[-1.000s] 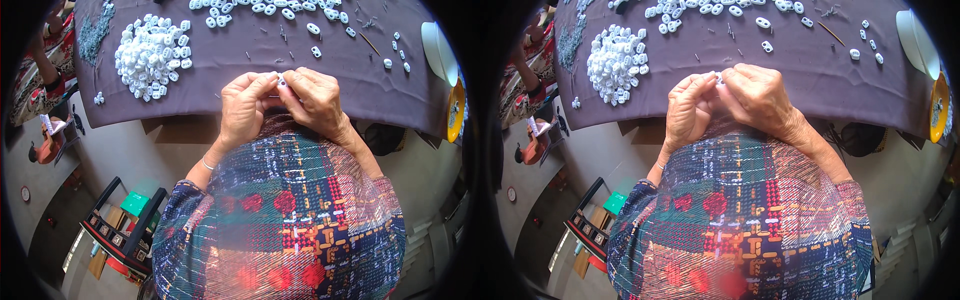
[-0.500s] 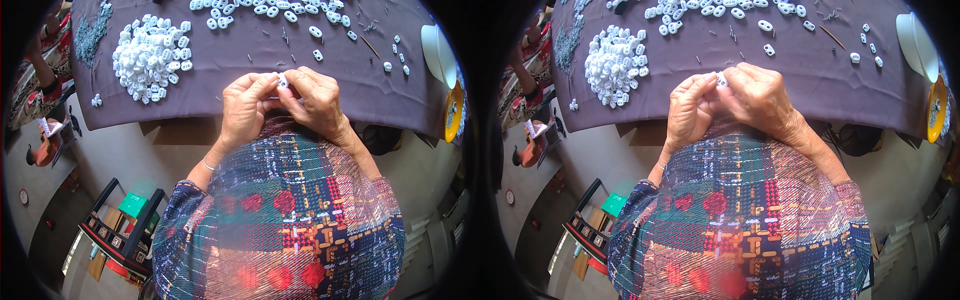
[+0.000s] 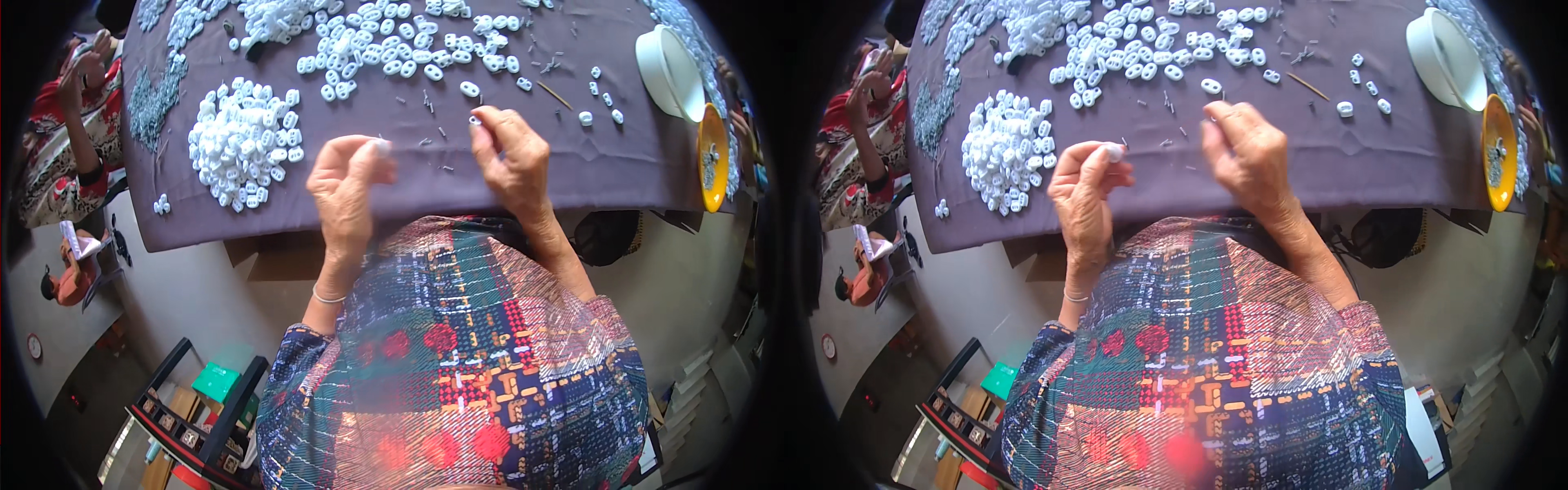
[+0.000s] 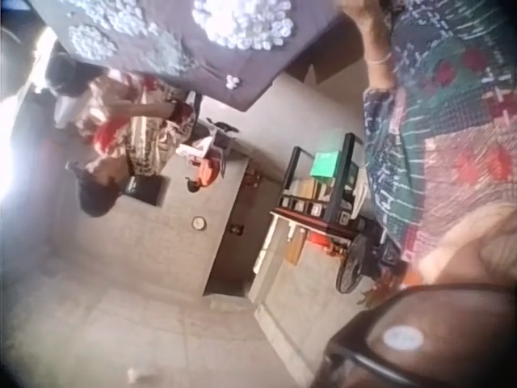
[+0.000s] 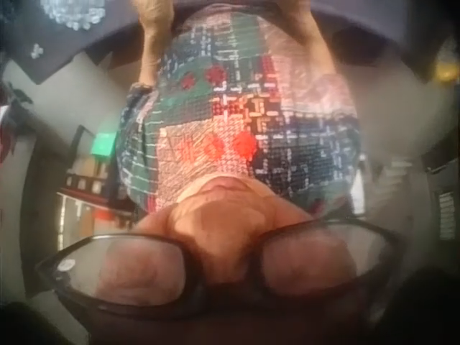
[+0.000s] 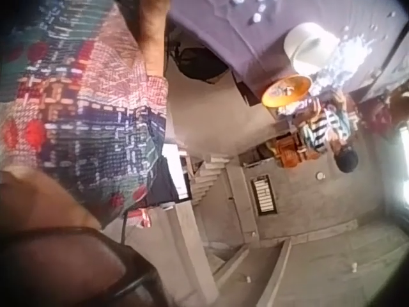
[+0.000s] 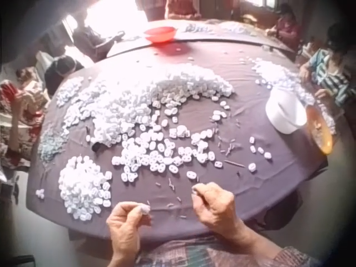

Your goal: The person inspects and sorts small white plastic components by hand on a table.

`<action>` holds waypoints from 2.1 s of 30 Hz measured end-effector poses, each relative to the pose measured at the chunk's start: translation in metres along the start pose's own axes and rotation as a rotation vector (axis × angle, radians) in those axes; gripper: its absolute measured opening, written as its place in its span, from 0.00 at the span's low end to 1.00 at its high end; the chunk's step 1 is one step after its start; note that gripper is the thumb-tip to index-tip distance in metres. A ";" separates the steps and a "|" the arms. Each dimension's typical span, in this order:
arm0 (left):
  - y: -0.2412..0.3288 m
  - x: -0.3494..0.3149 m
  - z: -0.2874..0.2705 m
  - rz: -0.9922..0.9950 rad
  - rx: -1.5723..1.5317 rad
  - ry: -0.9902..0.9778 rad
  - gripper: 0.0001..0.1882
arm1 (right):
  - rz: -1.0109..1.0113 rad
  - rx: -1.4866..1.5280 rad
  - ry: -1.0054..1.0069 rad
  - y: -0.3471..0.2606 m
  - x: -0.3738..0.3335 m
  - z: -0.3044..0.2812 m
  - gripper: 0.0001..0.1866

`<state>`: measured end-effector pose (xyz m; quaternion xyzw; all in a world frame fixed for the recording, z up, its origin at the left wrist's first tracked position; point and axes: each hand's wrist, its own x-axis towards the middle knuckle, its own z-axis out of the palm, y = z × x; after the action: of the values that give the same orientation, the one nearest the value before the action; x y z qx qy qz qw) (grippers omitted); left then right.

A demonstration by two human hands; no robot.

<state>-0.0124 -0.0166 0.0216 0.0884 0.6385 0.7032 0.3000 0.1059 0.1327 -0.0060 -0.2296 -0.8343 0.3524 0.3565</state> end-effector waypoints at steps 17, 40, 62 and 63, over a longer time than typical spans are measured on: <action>0.004 0.071 -0.070 0.963 1.352 0.189 0.08 | 0.148 -0.425 -0.218 0.026 0.024 0.003 0.07; -0.012 0.013 0.023 0.181 0.342 -0.197 0.07 | -0.141 0.003 -0.226 0.007 0.025 -0.001 0.10; -0.005 0.007 0.015 -0.228 -0.092 -0.144 0.06 | 0.155 -0.076 -0.014 0.023 0.015 -0.007 0.04; -0.006 0.007 0.015 -0.233 -0.094 -0.146 0.06 | 0.193 -0.105 -0.014 0.027 0.019 -0.011 0.03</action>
<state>-0.0088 -0.0003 0.0164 0.0507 0.5874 0.6844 0.4289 0.1050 0.1665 -0.0124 -0.3250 -0.8280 0.3425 0.3024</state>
